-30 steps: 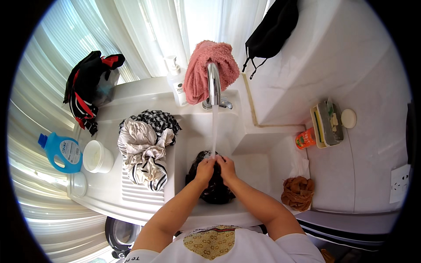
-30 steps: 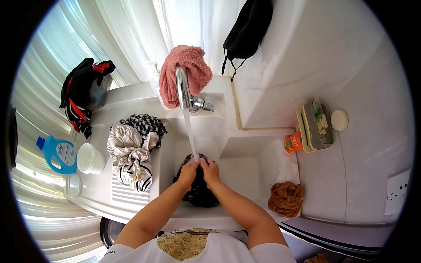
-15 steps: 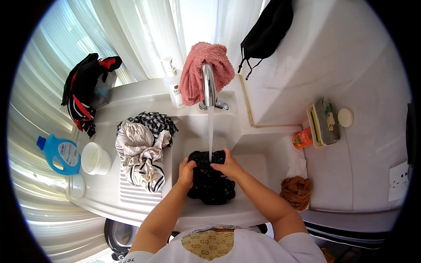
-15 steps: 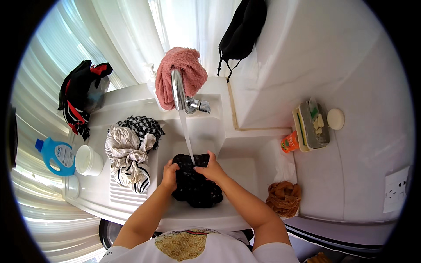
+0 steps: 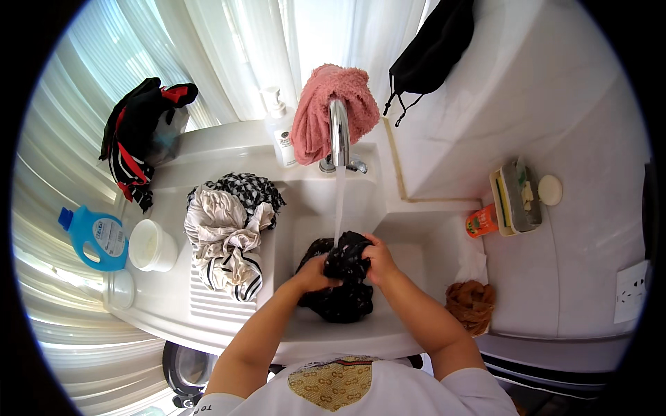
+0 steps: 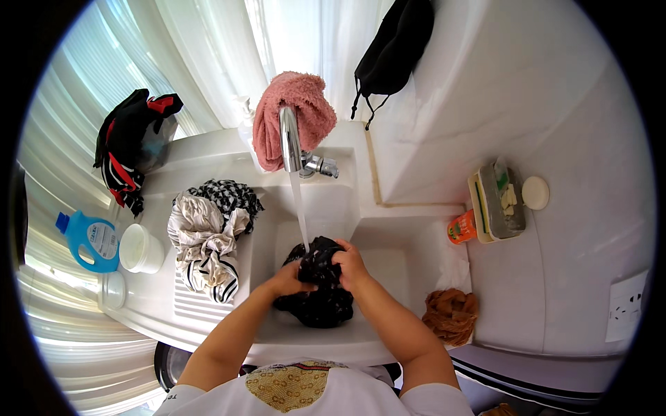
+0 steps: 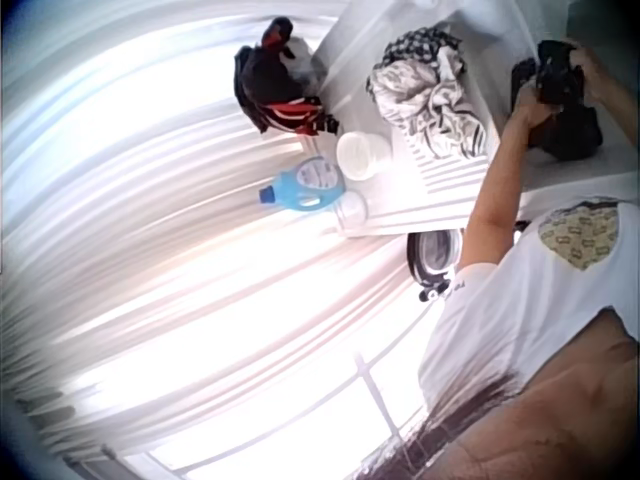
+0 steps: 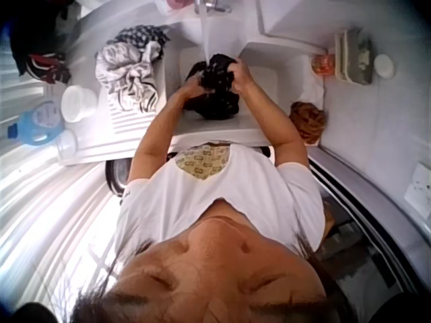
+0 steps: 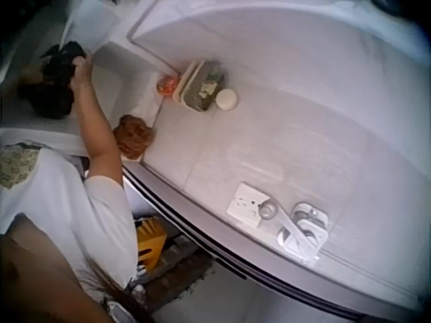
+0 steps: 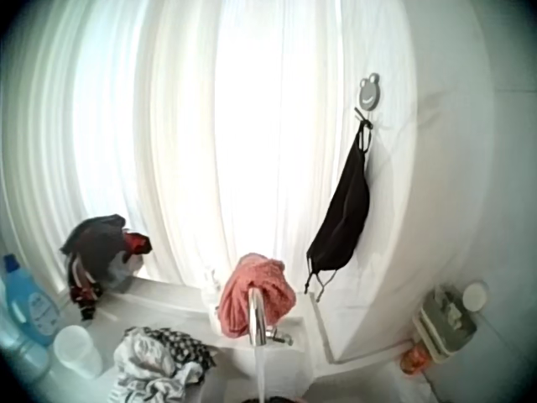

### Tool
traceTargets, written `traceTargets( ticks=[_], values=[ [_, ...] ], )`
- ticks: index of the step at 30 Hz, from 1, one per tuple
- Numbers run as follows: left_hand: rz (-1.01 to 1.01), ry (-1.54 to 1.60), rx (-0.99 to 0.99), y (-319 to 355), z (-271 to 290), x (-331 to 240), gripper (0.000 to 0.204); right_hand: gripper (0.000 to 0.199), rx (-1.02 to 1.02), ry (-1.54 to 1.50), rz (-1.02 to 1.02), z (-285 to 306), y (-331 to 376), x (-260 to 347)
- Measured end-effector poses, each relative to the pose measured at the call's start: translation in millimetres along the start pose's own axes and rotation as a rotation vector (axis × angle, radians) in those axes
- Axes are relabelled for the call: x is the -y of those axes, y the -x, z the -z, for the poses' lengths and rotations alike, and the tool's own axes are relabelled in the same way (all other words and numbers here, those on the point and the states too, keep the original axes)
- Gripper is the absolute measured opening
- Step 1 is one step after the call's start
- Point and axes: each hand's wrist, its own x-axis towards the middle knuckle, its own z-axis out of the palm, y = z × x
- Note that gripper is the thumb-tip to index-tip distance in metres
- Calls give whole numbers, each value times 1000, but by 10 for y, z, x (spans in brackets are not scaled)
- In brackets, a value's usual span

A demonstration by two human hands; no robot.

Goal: The person washes a black patterned garment in a sink by hand, rubbing the fabric together under running water and squeezing it.

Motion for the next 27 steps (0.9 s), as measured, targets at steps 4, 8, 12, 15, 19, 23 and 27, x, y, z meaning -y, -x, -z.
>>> traceTargets(
  ticks=[4,8,12,15,19,23,27],
  values=[
    [36,372,81,-22,-71,303,60,53,133,-177,65,272,0,-42],
    [93,1221,-144,-2,35,127,44,48,183,7,101,176,47,-108],
    [166,1352,-185,30,33,-512,51,59,-126,357,402,-109,-279,-532],
    [161,1251,-299,-234,-124,-14,56,55,-358,467,436,-309,-355,-741],
    [188,1019,-534,-231,-288,-208,51,40,-522,596,506,-489,-234,-782],
    [264,943,-674,-251,-421,-232,41,29,-586,660,616,-305,-335,-881],
    [282,794,-725,-274,-507,-96,31,24,-580,648,647,-165,-405,-979]
  ],
)
